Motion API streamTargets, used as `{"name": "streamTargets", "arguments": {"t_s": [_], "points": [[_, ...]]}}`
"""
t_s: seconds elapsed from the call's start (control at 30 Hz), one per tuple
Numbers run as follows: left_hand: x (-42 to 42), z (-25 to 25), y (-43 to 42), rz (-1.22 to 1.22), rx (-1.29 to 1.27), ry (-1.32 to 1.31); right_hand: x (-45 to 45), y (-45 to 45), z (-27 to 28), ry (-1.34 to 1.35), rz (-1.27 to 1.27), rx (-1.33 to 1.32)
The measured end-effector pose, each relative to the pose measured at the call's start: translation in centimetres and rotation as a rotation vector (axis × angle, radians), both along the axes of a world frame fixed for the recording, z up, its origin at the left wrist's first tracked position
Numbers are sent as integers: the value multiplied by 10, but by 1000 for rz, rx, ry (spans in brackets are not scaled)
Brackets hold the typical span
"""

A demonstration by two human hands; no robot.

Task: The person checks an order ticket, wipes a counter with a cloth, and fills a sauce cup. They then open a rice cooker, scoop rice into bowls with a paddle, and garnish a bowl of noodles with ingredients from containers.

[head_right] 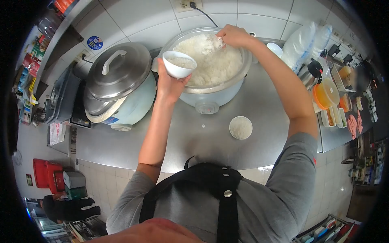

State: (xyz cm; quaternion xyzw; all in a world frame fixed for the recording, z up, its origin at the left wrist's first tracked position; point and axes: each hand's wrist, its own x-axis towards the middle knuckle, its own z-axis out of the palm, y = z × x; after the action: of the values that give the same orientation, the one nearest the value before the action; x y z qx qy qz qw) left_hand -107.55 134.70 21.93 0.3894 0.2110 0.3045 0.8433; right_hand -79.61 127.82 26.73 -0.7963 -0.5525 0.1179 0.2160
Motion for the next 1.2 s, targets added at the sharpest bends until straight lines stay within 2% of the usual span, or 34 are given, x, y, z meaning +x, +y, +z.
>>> {"name": "streamTargets", "arguments": {"t_s": [0.1,0.17,0.2,0.27,0.3,0.4,0.47,0.5,0.6,0.67,0.7,0.77,0.8,0.87,1.0,1.07,1.1,1.17,1.2], "points": [[18,-3,0,-41,-51,8,-43,-8,29,-159,-56,-17],[29,-2,-6,-53,-80,20,-68,-8,22,-715,-102,174],[33,0,-9,-68,-102,-3,-84,-7,15,-714,-106,172],[39,-1,-10,-82,-125,-24,-113,-7,0,-1125,-156,353],[41,-6,-8,-120,-161,-67,-123,-12,-2,-1125,-155,354],[43,-10,-5,-140,-215,-126,-148,-25,-4,-1019,-123,316],[42,-11,-2,-128,-239,-140,-154,-33,-4,-741,-100,236],[42,-10,-1,-127,-230,-156,-152,-35,-6,-739,-97,234],[38,-6,1,-118,-209,-154,-136,-44,-9,-591,-8,352],[35,-4,4,-113,-193,-137,-113,-43,-5,-223,55,435],[33,-3,6,-130,-187,-152,-113,-46,2,-225,54,436],[32,-1,9,-146,-180,-168,-116,-53,15,-59,59,562],[31,0,10,-143,-159,-169,-118,-54,12,-59,59,564],[29,5,11,-142,-136,-168,-123,-57,-1,-305,169,622],[26,8,16,-180,-149,-239,-125,-59,-14,-398,133,655],[26,6,18,-183,-136,-254,-115,-58,-8,-12,143,662],[26,4,17,-126,-127,-295,-109,-56,-9,-11,141,663],[26,1,18,-69,-122,-336,-100,-54,-15,693,-113,634],[26,-1,21,-55,-117,-326,-102,-54,-23,693,-114,633]]}}
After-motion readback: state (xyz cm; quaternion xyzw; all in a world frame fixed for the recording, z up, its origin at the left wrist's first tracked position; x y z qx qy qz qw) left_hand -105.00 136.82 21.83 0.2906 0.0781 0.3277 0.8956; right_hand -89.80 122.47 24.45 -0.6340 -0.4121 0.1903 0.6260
